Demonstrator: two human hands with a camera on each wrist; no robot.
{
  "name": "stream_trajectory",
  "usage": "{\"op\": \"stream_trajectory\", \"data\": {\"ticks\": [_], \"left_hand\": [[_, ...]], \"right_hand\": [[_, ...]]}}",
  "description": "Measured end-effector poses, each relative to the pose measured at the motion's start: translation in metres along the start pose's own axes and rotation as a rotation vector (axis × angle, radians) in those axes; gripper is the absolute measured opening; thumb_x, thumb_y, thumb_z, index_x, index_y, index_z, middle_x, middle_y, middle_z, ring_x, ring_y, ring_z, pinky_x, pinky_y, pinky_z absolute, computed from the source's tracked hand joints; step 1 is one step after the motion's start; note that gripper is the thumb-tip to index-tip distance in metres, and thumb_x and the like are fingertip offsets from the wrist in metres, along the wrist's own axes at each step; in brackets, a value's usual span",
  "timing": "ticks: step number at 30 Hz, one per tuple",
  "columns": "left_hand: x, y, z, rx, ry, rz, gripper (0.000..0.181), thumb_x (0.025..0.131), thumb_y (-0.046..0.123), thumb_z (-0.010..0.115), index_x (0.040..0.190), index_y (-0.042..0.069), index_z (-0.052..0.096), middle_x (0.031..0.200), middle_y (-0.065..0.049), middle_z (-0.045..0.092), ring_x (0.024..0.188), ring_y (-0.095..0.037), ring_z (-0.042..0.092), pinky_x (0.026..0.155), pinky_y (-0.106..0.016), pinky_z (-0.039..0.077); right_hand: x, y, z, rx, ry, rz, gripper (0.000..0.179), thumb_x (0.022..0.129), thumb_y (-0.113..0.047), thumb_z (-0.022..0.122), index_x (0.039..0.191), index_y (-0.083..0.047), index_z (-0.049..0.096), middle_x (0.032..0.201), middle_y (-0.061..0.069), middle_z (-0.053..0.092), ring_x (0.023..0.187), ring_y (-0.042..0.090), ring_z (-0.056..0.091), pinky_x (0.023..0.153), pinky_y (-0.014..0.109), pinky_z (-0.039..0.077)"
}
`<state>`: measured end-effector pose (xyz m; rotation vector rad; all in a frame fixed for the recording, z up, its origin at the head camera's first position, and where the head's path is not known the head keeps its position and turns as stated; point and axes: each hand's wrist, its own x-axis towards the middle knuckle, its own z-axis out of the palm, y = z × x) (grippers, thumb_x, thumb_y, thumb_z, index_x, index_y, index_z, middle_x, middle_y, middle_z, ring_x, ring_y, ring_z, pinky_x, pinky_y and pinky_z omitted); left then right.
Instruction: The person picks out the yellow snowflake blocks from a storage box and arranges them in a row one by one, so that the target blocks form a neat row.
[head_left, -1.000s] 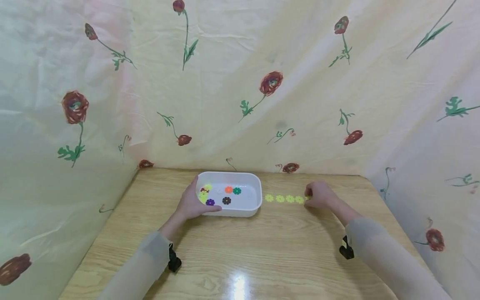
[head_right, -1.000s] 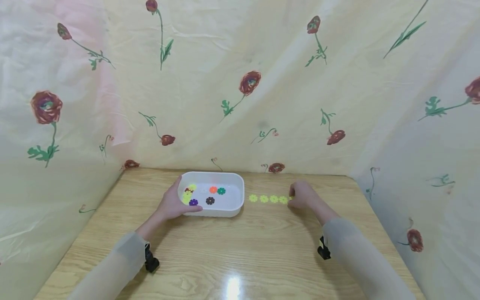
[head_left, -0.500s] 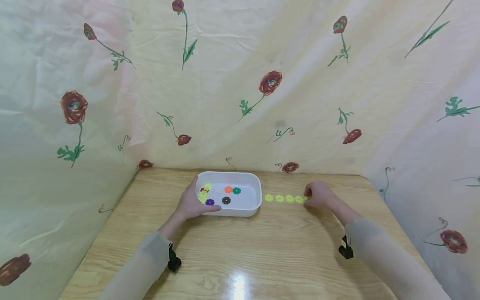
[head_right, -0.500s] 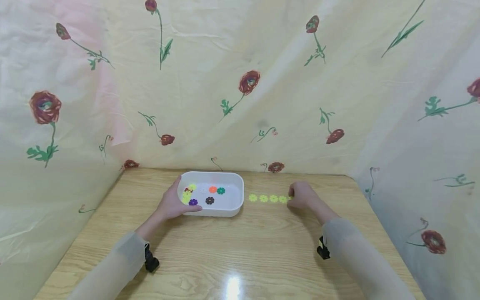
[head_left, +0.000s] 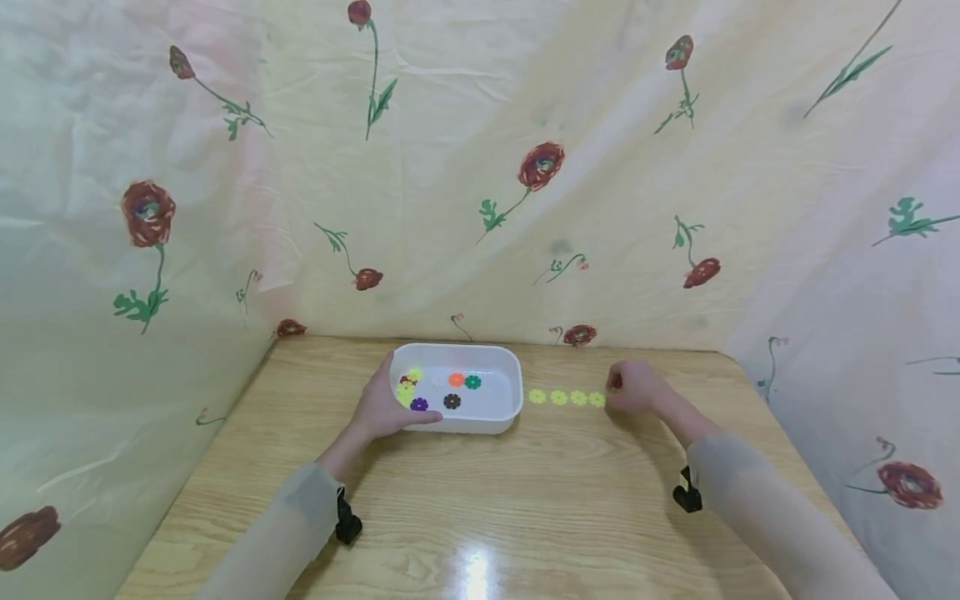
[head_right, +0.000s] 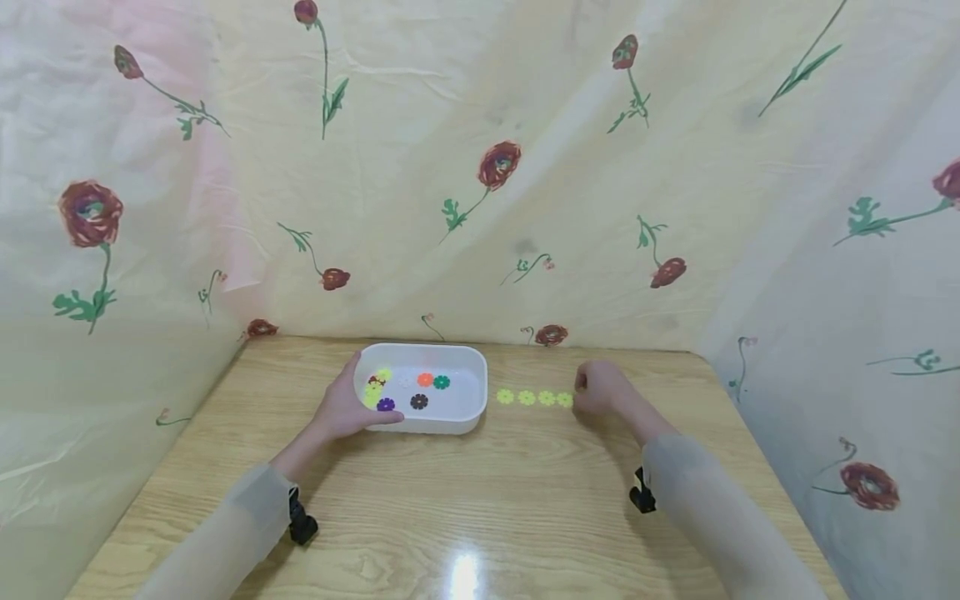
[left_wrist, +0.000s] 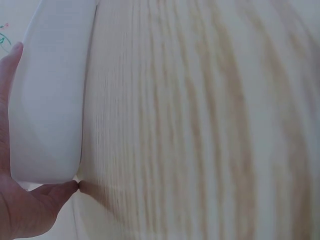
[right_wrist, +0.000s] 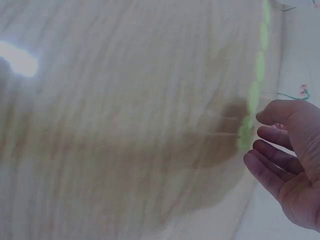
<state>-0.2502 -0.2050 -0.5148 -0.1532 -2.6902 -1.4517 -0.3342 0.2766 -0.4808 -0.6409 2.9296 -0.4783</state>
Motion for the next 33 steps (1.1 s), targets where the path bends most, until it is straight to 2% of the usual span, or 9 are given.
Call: {"op": "stream_trajectory", "data": {"ticks": [2,7,9,15,18,23,26,33], "left_hand": [[0.001,-0.001,0.0,-0.014,0.006,0.01,0.138,0.058,0.049,0.105,0.166,0.018,0.025,0.147,-0.012,0.056,0.129,-0.031,0.058,0.112,-0.056,0.049],[0.001,-0.001,0.0,-0.018,0.013,0.01,0.138,0.057,0.049,0.105,0.165,0.019,0.025,0.147,-0.012,0.056,0.129,-0.032,0.058,0.112,-0.056,0.049],[0.0,-0.001,0.0,-0.017,0.014,0.003,0.139,0.057,0.049,0.105,0.166,0.019,0.024,0.148,-0.012,0.055,0.13,-0.032,0.058,0.113,-0.057,0.048],[-0.003,0.0,0.001,0.004,0.01,-0.024,0.146,0.058,0.054,0.104,0.169,0.018,0.017,0.153,-0.011,0.052,0.134,-0.032,0.056,0.116,-0.059,0.046],[-0.003,0.0,0.002,0.007,0.01,-0.029,0.146,0.058,0.053,0.104,0.17,0.018,0.017,0.153,-0.011,0.052,0.135,-0.032,0.055,0.117,-0.06,0.045],[-0.003,-0.001,0.002,0.009,0.011,-0.029,0.144,0.058,0.052,0.104,0.169,0.019,0.018,0.152,-0.011,0.052,0.135,-0.032,0.055,0.117,-0.06,0.045],[-0.002,-0.001,0.002,0.014,0.009,-0.021,0.143,0.059,0.052,0.104,0.169,0.02,0.018,0.153,-0.011,0.052,0.135,-0.032,0.055,0.117,-0.059,0.046],[-0.002,-0.001,0.001,0.0,0.004,-0.017,0.14,0.06,0.05,0.104,0.168,0.019,0.02,0.153,-0.013,0.052,0.135,-0.033,0.056,0.116,-0.059,0.046]], "right_hand": [[0.005,-0.003,-0.003,-0.005,0.026,-0.014,0.005,0.088,-0.008,0.07,0.085,-0.004,0.072,0.08,0.007,0.07,0.071,0.018,0.06,0.068,0.038,0.054],[0.022,-0.018,-0.014,-0.037,0.113,-0.068,0.007,0.089,-0.008,0.07,0.085,-0.003,0.073,0.082,0.01,0.072,0.074,0.022,0.064,0.073,0.047,0.057],[0.031,-0.028,-0.019,-0.046,0.129,-0.085,0.007,0.089,-0.007,0.068,0.086,-0.003,0.073,0.084,0.011,0.073,0.075,0.024,0.066,0.075,0.049,0.058],[0.057,-0.068,-0.029,-0.028,0.166,-0.183,0.008,0.086,-0.008,0.066,0.084,-0.003,0.072,0.084,0.011,0.074,0.076,0.023,0.067,0.075,0.043,0.059],[0.068,-0.094,-0.033,-0.018,0.149,-0.193,0.009,0.087,-0.009,0.067,0.086,-0.002,0.072,0.084,0.012,0.073,0.079,0.026,0.067,0.078,0.044,0.06],[0.087,-0.135,-0.03,-0.035,0.096,-0.182,0.009,0.093,-0.01,0.07,0.094,-0.002,0.073,0.096,0.015,0.076,0.094,0.032,0.071,0.092,0.05,0.059],[0.096,-0.156,-0.025,-0.062,0.093,-0.205,0.009,0.093,-0.012,0.072,0.097,-0.004,0.074,0.1,0.014,0.078,0.097,0.031,0.072,0.093,0.047,0.06],[0.114,-0.203,-0.006,-0.062,0.014,-0.232,0.014,0.094,-0.013,0.074,0.106,-0.007,0.076,0.108,0.009,0.078,0.104,0.026,0.072,0.097,0.04,0.06]]}}
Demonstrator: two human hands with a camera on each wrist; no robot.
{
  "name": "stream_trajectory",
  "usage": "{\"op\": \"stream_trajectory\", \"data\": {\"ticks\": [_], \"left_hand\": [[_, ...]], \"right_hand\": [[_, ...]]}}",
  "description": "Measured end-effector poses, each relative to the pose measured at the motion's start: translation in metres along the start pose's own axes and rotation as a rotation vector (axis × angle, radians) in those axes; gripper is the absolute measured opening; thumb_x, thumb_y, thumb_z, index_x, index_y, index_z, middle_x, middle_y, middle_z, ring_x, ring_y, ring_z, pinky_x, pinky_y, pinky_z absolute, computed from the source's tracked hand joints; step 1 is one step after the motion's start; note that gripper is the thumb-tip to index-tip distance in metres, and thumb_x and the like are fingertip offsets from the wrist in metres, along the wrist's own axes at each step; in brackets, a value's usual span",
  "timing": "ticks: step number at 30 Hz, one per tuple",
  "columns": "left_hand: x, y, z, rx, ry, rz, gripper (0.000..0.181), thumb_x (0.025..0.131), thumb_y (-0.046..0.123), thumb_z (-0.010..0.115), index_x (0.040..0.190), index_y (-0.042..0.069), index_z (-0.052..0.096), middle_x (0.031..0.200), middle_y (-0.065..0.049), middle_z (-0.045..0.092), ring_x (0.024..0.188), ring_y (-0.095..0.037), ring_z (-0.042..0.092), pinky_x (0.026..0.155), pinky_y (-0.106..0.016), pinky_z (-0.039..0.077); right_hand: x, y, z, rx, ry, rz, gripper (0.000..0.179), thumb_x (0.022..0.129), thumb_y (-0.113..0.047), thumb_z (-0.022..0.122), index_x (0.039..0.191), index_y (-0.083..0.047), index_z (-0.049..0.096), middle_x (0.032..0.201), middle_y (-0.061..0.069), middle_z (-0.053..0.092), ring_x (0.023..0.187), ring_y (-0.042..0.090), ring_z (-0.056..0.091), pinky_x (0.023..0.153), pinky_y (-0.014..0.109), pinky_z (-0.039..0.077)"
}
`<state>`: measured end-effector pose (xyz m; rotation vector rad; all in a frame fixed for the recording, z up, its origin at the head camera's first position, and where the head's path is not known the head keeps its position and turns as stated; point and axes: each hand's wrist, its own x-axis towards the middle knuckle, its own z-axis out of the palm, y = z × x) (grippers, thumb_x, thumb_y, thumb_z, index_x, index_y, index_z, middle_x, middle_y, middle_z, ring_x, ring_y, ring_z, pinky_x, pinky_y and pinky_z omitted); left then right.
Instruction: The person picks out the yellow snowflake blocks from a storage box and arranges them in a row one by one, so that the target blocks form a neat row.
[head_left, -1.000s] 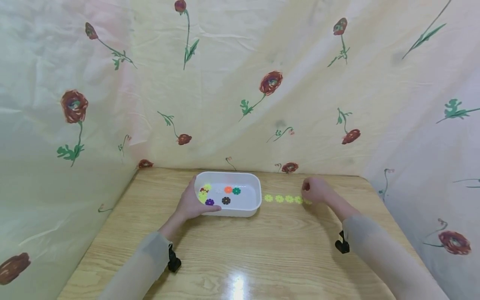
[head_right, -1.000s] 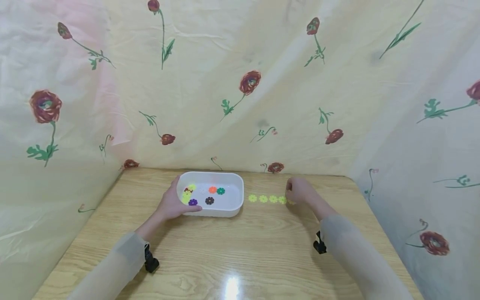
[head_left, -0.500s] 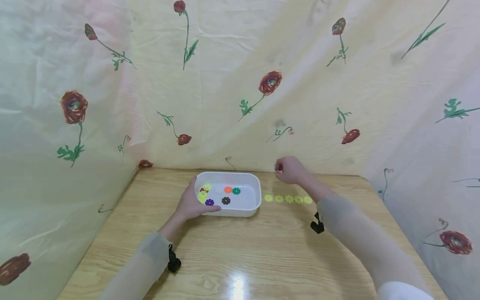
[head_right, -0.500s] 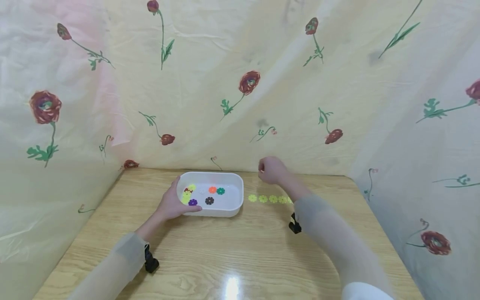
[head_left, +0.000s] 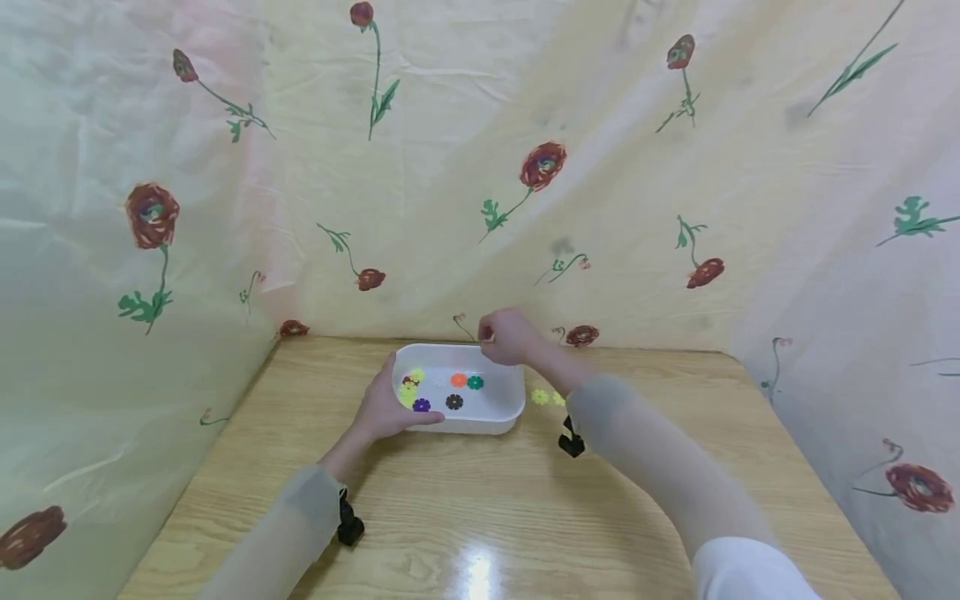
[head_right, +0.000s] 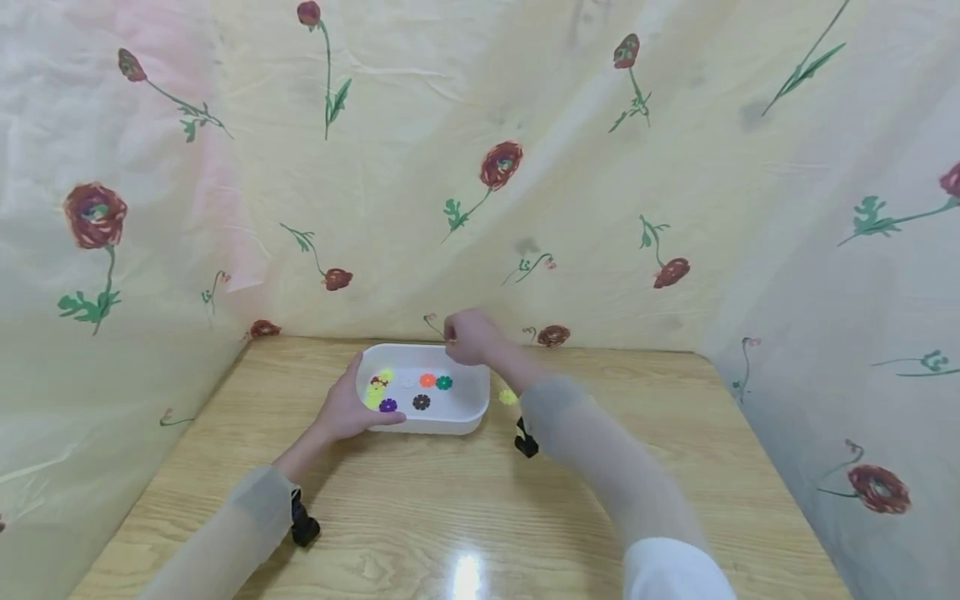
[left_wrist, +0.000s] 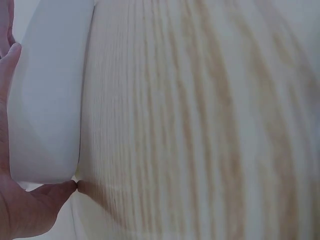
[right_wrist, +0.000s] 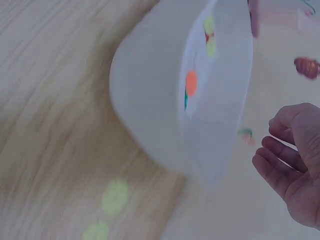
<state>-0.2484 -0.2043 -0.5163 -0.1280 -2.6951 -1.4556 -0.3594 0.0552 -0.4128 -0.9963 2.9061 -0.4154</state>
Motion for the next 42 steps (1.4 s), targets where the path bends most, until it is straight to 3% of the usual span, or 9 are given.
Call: {"op": "stream_trajectory", "data": {"ticks": [11,19,28,36,40,42], "left_hand": [[-0.002,0.001,-0.001,0.015,-0.012,-0.059,0.146,0.065,0.051,0.101,0.172,0.017,0.007,0.166,-0.013,0.039,0.149,-0.038,0.044,0.124,-0.065,0.036],[-0.001,0.001,-0.001,0.026,-0.019,-0.061,0.15,0.063,0.056,0.101,0.172,0.013,0.007,0.171,-0.017,0.033,0.153,-0.041,0.041,0.125,-0.063,0.037],[0.0,0.002,-0.002,0.015,-0.006,-0.022,0.141,0.07,0.038,0.101,0.171,0.009,0.007,0.174,-0.019,0.029,0.157,-0.042,0.035,0.126,-0.063,0.034],[0.001,0.0,0.001,0.039,-0.002,-0.008,0.146,0.066,0.049,0.101,0.169,0.0,0.009,0.173,-0.025,0.027,0.158,-0.044,0.033,0.127,-0.062,0.033],[0.002,0.0,0.001,0.039,0.006,-0.004,0.148,0.065,0.048,0.102,0.169,0.0,0.009,0.172,-0.025,0.028,0.157,-0.044,0.035,0.127,-0.061,0.034],[0.002,0.001,0.0,0.024,0.01,0.001,0.148,0.064,0.048,0.102,0.169,0.001,0.009,0.17,-0.023,0.033,0.154,-0.042,0.039,0.125,-0.06,0.037]], "right_hand": [[0.023,-0.044,0.033,0.053,-0.069,-0.107,0.018,0.098,-0.014,0.073,0.114,-0.006,0.077,0.116,0.01,0.079,0.111,0.026,0.074,0.101,0.037,0.061],[0.03,-0.063,0.055,0.074,-0.108,-0.173,0.021,0.096,-0.009,0.071,0.116,-0.004,0.076,0.118,0.011,0.079,0.117,0.027,0.073,0.106,0.038,0.058],[0.036,-0.084,0.072,0.034,-0.121,-0.196,0.026,0.096,-0.009,0.072,0.121,-0.008,0.078,0.121,0.007,0.08,0.118,0.025,0.073,0.106,0.035,0.057],[0.032,-0.094,0.083,0.055,-0.2,-0.259,0.033,0.096,-0.001,0.066,0.127,-0.006,0.076,0.118,0.009,0.08,0.084,0.015,0.064,0.089,0.026,0.055],[0.028,-0.096,0.082,0.07,-0.264,-0.255,0.034,0.101,-0.003,0.063,0.133,-0.004,0.072,0.126,0.01,0.077,0.093,0.018,0.066,0.095,0.028,0.054],[0.028,-0.095,0.081,0.064,-0.29,-0.248,0.036,0.101,-0.002,0.062,0.136,-0.005,0.07,0.132,0.01,0.075,0.105,0.022,0.069,0.101,0.031,0.054]]}}
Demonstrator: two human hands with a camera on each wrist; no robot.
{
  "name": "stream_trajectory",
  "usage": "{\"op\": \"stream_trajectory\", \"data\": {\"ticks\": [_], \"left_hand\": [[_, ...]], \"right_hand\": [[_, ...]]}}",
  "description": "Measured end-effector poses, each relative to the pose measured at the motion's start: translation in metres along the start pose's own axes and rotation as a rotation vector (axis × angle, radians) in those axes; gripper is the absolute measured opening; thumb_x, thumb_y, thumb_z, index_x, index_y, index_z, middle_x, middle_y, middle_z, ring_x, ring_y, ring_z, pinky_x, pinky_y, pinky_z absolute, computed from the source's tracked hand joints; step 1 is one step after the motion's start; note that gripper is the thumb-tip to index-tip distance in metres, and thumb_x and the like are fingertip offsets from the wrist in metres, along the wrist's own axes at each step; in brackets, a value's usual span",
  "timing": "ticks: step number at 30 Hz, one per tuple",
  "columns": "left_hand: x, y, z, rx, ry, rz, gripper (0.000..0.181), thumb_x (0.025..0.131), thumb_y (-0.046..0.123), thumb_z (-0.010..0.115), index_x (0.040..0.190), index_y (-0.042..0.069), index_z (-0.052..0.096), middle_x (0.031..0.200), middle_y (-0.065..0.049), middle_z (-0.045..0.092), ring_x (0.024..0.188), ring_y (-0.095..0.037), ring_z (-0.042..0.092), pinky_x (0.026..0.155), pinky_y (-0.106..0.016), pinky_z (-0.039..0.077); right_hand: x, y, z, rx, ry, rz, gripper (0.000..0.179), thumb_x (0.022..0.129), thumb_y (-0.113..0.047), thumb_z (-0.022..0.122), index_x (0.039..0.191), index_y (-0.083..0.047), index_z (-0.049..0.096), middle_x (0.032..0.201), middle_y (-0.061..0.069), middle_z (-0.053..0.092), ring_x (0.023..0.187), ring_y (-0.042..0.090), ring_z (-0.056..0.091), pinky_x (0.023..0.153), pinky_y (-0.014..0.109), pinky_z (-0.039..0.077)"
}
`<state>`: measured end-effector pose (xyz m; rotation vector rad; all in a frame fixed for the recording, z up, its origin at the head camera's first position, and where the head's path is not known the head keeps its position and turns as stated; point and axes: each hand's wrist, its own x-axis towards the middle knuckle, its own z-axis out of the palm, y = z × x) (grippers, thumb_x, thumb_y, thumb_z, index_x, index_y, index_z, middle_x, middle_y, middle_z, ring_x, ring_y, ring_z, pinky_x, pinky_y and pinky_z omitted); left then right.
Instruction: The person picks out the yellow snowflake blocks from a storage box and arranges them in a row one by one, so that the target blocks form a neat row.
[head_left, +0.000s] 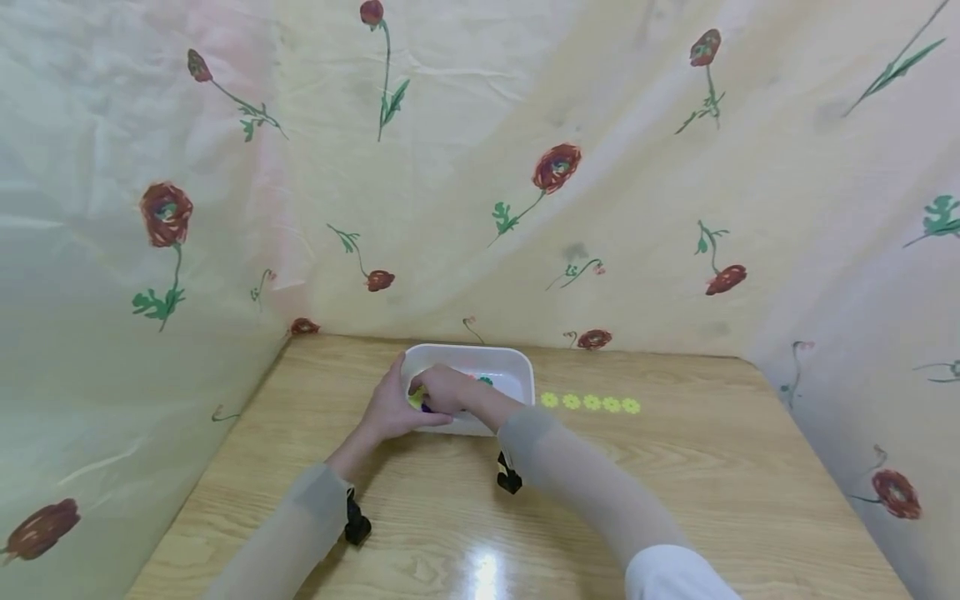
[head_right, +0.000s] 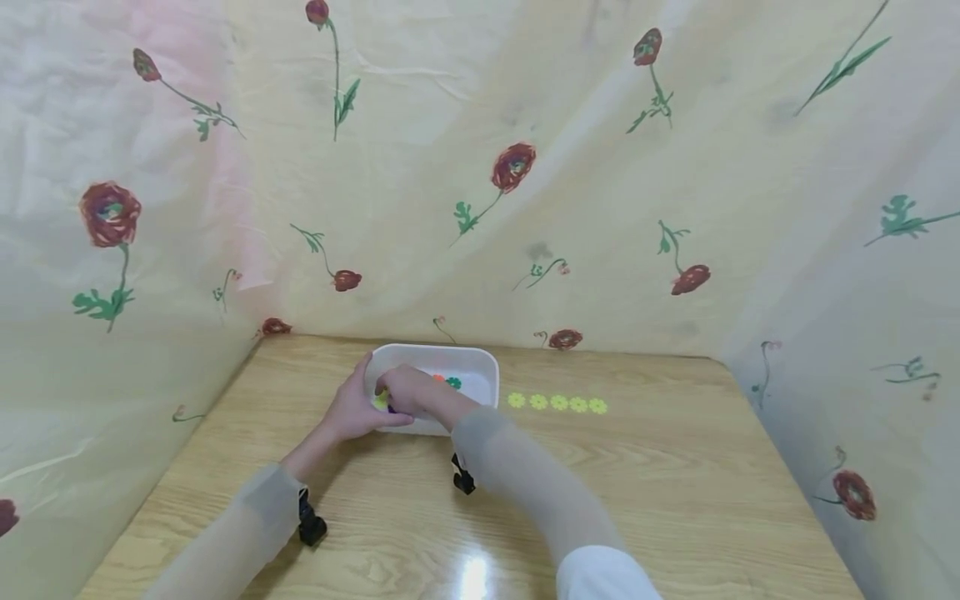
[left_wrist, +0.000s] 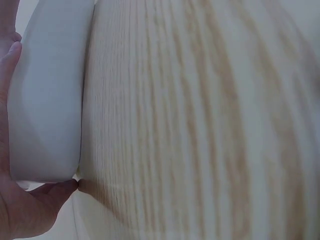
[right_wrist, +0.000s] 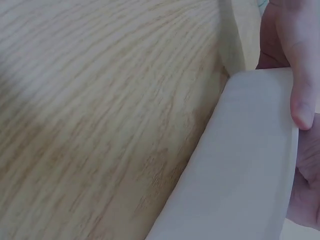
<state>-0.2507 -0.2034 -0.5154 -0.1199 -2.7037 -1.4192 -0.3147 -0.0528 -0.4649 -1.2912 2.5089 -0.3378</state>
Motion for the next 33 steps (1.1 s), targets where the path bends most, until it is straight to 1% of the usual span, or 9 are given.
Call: {"op": "stream_trajectory", "data": {"ticks": [3,5,7,11,16,20,24,29,33], "left_hand": [[0.001,0.0,0.0,-0.008,0.001,0.002,0.148,0.064,0.048,0.102,0.17,0.002,0.009,0.169,-0.021,0.037,0.152,-0.04,0.043,0.124,-0.058,0.04],[0.001,0.0,0.0,-0.017,0.0,-0.002,0.148,0.064,0.047,0.103,0.17,0.005,0.01,0.168,-0.02,0.038,0.15,-0.038,0.045,0.123,-0.057,0.04],[0.001,-0.001,0.0,-0.007,0.001,-0.011,0.148,0.064,0.048,0.102,0.17,0.004,0.009,0.17,-0.02,0.035,0.152,-0.039,0.042,0.125,-0.058,0.039],[0.0,-0.001,0.0,-0.001,-0.004,-0.022,0.148,0.065,0.05,0.102,0.17,0.002,0.009,0.171,-0.022,0.032,0.155,-0.042,0.038,0.126,-0.059,0.037],[-0.001,0.001,0.0,-0.003,-0.008,-0.04,0.148,0.065,0.052,0.101,0.17,0.003,0.009,0.172,-0.021,0.031,0.155,-0.042,0.038,0.126,-0.061,0.036],[-0.002,0.003,0.0,-0.006,-0.012,-0.048,0.147,0.066,0.052,0.101,0.17,0.006,0.009,0.172,-0.019,0.032,0.153,-0.041,0.039,0.125,-0.062,0.037],[-0.002,0.003,-0.001,-0.004,-0.014,-0.045,0.145,0.067,0.051,0.1,0.17,0.005,0.009,0.17,-0.02,0.034,0.151,-0.041,0.042,0.123,-0.062,0.039],[-0.002,0.002,-0.001,0.001,-0.01,-0.052,0.145,0.066,0.05,0.101,0.17,0.005,0.01,0.17,-0.019,0.034,0.152,-0.04,0.041,0.124,-0.061,0.038],[-0.002,0.002,0.0,0.001,-0.007,-0.05,0.145,0.066,0.049,0.101,0.17,0.005,0.01,0.17,-0.019,0.035,0.153,-0.04,0.041,0.124,-0.061,0.038]], "right_hand": [[0.0,0.003,0.0,-0.018,-0.013,0.013,0.04,0.098,-0.001,0.064,0.137,-0.006,0.07,0.134,0.011,0.074,0.115,0.024,0.07,0.106,0.032,0.054],[-0.001,0.003,0.0,-0.035,-0.005,0.012,0.041,0.097,-0.002,0.067,0.137,-0.007,0.07,0.134,0.012,0.072,0.12,0.026,0.068,0.109,0.034,0.054],[-0.001,0.004,0.001,-0.057,0.009,0.013,0.042,0.096,-0.003,0.069,0.137,-0.008,0.071,0.132,0.013,0.071,0.122,0.026,0.067,0.111,0.035,0.054],[0.0,0.007,0.005,-0.093,0.021,0.011,0.041,0.094,-0.003,0.072,0.135,-0.008,0.072,0.126,0.013,0.069,0.114,0.023,0.066,0.107,0.033,0.054],[0.001,0.01,0.008,-0.102,0.044,0.031,0.037,0.093,-0.004,0.074,0.13,-0.006,0.074,0.124,0.01,0.074,0.114,0.023,0.068,0.107,0.033,0.055],[0.003,0.014,0.009,-0.105,0.06,0.057,0.027,0.092,-0.015,0.08,0.118,-0.006,0.078,0.114,0.006,0.078,0.104,0.019,0.07,0.1,0.03,0.057],[0.005,0.018,0.01,-0.079,0.067,0.07,0.026,0.091,-0.025,0.084,0.109,-0.007,0.079,0.107,0.004,0.08,0.094,0.016,0.07,0.093,0.028,0.059],[0.007,0.019,0.011,-0.026,0.077,0.066,0.025,0.091,-0.021,0.083,0.111,-0.006,0.079,0.11,0.005,0.08,0.098,0.017,0.07,0.095,0.028,0.059],[0.006,0.018,0.011,0.04,0.076,0.079,0.027,0.09,-0.019,0.084,0.113,-0.005,0.08,0.111,0.006,0.08,0.101,0.018,0.069,0.094,0.029,0.058]]}}
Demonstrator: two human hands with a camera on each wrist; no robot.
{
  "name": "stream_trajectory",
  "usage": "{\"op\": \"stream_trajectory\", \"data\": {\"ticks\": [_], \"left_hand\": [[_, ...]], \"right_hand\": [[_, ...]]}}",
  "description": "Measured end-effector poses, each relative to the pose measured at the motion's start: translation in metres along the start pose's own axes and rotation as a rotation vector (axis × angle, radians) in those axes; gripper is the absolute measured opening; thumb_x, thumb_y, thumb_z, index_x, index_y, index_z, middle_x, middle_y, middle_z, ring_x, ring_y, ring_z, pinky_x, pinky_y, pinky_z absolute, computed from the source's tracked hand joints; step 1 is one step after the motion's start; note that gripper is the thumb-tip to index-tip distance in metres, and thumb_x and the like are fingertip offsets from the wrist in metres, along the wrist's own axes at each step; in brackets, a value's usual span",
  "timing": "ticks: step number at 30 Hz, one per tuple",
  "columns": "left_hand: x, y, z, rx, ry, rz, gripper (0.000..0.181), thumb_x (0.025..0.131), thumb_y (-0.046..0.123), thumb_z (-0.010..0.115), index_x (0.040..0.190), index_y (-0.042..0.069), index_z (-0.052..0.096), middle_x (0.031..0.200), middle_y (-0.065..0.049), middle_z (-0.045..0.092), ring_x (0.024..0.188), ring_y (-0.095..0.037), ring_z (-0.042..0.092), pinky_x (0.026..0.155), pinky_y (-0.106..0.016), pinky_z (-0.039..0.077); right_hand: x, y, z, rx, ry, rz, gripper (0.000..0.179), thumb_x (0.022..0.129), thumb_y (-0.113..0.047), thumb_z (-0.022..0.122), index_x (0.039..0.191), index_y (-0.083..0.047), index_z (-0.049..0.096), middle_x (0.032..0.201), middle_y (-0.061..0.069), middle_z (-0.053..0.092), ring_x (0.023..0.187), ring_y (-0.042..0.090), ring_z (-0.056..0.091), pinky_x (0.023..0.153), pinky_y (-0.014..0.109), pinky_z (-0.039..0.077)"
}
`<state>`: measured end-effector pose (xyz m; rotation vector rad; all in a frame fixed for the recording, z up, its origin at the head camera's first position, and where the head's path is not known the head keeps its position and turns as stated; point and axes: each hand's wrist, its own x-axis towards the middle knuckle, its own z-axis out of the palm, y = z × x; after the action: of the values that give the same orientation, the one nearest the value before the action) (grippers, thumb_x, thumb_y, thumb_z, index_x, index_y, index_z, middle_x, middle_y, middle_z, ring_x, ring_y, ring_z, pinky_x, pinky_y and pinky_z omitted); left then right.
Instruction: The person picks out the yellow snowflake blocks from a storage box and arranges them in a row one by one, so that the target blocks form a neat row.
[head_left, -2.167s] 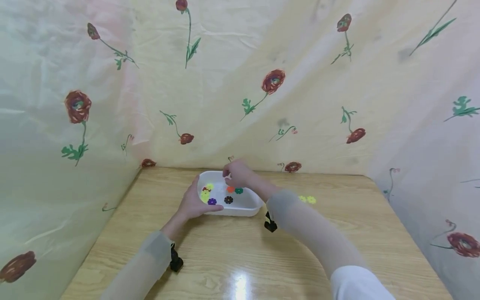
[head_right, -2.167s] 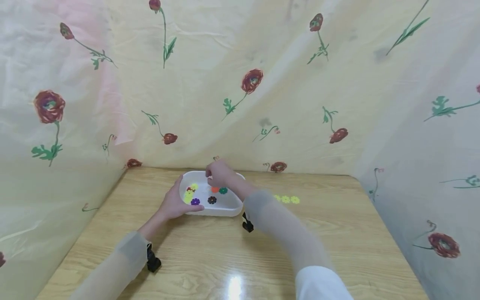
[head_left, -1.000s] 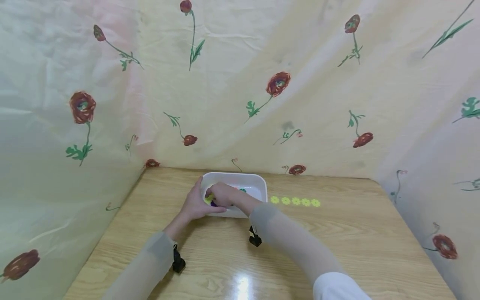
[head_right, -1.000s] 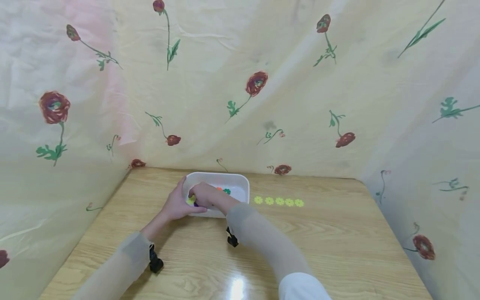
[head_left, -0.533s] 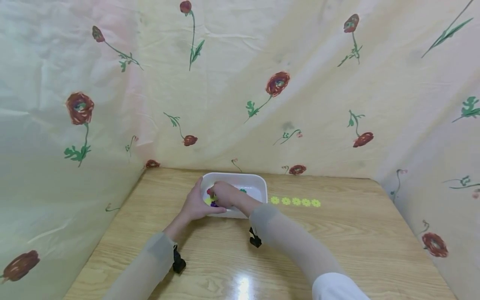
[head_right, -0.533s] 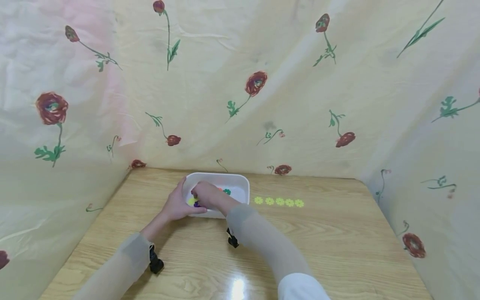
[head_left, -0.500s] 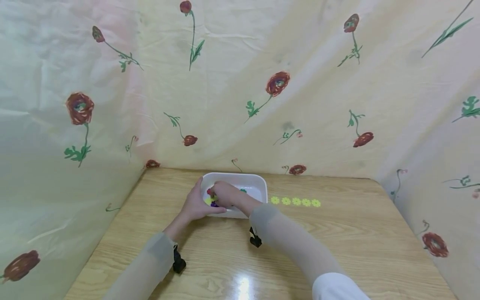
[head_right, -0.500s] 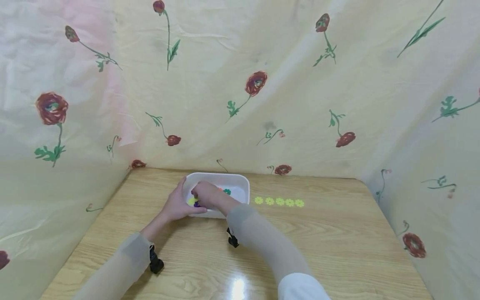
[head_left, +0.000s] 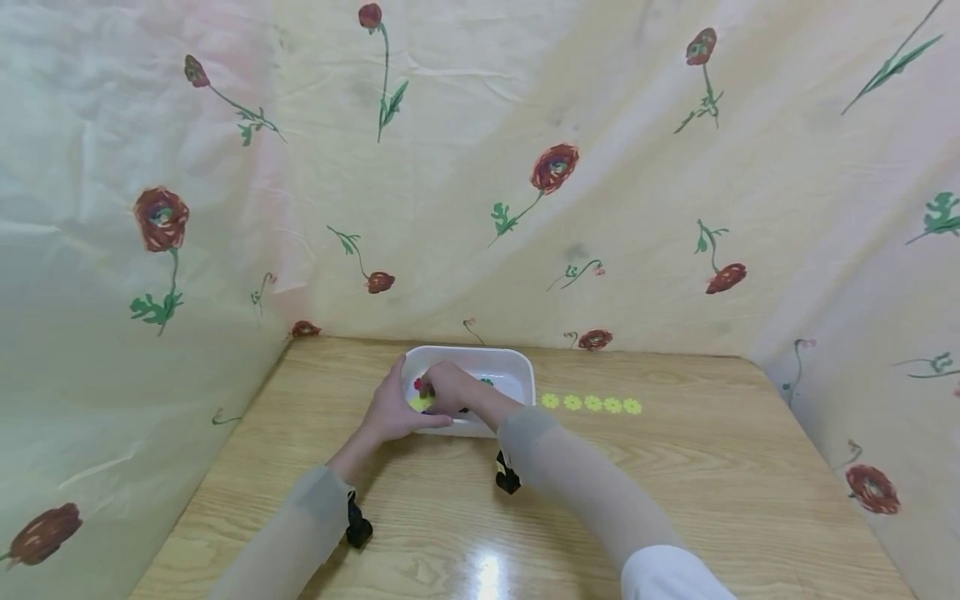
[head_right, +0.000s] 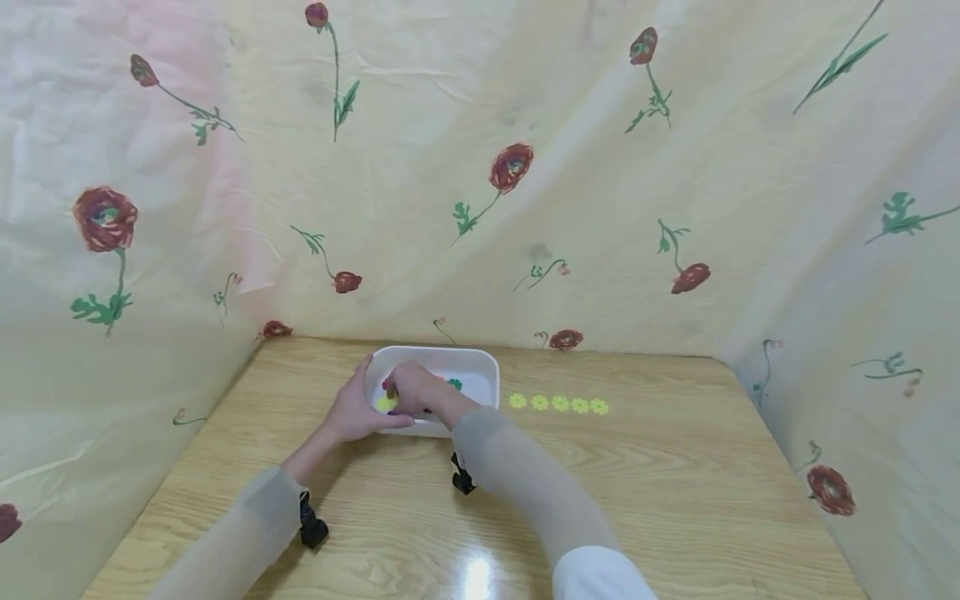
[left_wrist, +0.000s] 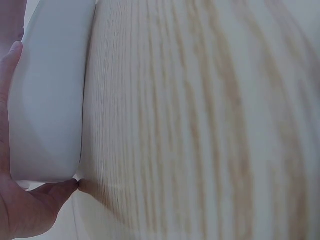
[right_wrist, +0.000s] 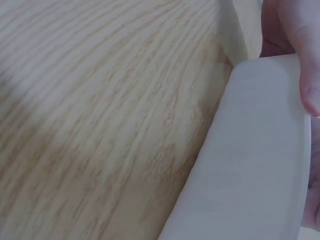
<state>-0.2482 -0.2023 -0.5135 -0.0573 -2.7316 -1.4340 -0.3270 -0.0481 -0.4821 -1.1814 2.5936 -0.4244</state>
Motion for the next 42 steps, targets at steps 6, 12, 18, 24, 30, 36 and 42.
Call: {"op": "stream_trajectory", "data": {"ticks": [6,12,18,24,30,36,42], "left_hand": [[-0.001,0.001,0.002,0.004,0.005,-0.003,0.145,0.065,0.049,0.101,0.17,0.006,0.01,0.169,-0.02,0.036,0.151,-0.041,0.043,0.123,-0.062,0.04],[-0.001,0.001,0.001,0.013,0.0,-0.006,0.142,0.068,0.045,0.101,0.171,0.007,0.009,0.167,-0.019,0.037,0.147,-0.04,0.046,0.12,-0.062,0.042],[0.0,0.001,0.001,0.009,0.005,-0.001,0.14,0.069,0.043,0.101,0.17,0.01,0.011,0.158,-0.017,0.046,0.135,-0.036,0.053,0.113,-0.059,0.05],[-0.002,0.003,0.0,0.014,0.004,-0.017,0.146,0.064,0.051,0.102,0.171,0.011,0.011,0.161,-0.018,0.043,0.14,-0.038,0.051,0.117,-0.061,0.046],[-0.003,0.004,0.0,0.017,-0.003,-0.031,0.142,0.068,0.048,0.1,0.171,0.009,0.01,0.168,-0.018,0.036,0.15,-0.041,0.043,0.123,-0.065,0.039],[-0.004,0.002,0.0,0.002,-0.003,-0.029,0.136,0.072,0.043,0.099,0.171,0.013,0.01,0.166,-0.015,0.038,0.149,-0.039,0.045,0.122,-0.065,0.04],[-0.004,0.002,0.001,-0.002,-0.002,-0.02,0.137,0.071,0.044,0.1,0.171,0.013,0.011,0.165,-0.015,0.04,0.147,-0.039,0.047,0.122,-0.065,0.04]], "right_hand": [[-0.003,-0.001,-0.001,0.074,-0.006,0.07,0.033,0.088,-0.023,0.087,0.115,-0.005,0.079,0.113,0.007,0.079,0.102,0.018,0.068,0.091,0.029,0.058],[-0.006,0.0,-0.009,0.042,0.004,0.115,0.035,0.086,-0.009,0.082,0.121,-0.009,0.079,0.121,0.008,0.077,0.109,0.022,0.067,0.097,0.033,0.058],[-0.015,0.01,-0.026,0.013,0.005,0.114,0.033,0.083,0.003,0.075,0.115,-0.009,0.077,0.12,0.01,0.074,0.116,0.027,0.067,0.107,0.041,0.056],[-0.027,0.022,-0.041,-0.021,0.014,0.103,0.027,0.084,0.002,0.077,0.109,-0.007,0.075,0.117,0.012,0.074,0.113,0.028,0.067,0.104,0.042,0.057],[-0.044,0.037,-0.056,0.012,0.049,0.118,0.027,0.088,-0.007,0.083,0.114,-0.004,0.075,0.122,0.015,0.074,0.118,0.032,0.067,0.107,0.045,0.056],[-0.058,0.053,-0.069,0.002,0.108,0.167,0.027,0.089,-0.007,0.082,0.115,-0.005,0.077,0.122,0.014,0.074,0.118,0.031,0.067,0.107,0.045,0.056],[-0.069,0.073,-0.079,-0.053,0.143,0.19,0.027,0.088,-0.009,0.082,0.115,-0.008,0.078,0.12,0.012,0.076,0.116,0.03,0.068,0.106,0.045,0.057]]}}
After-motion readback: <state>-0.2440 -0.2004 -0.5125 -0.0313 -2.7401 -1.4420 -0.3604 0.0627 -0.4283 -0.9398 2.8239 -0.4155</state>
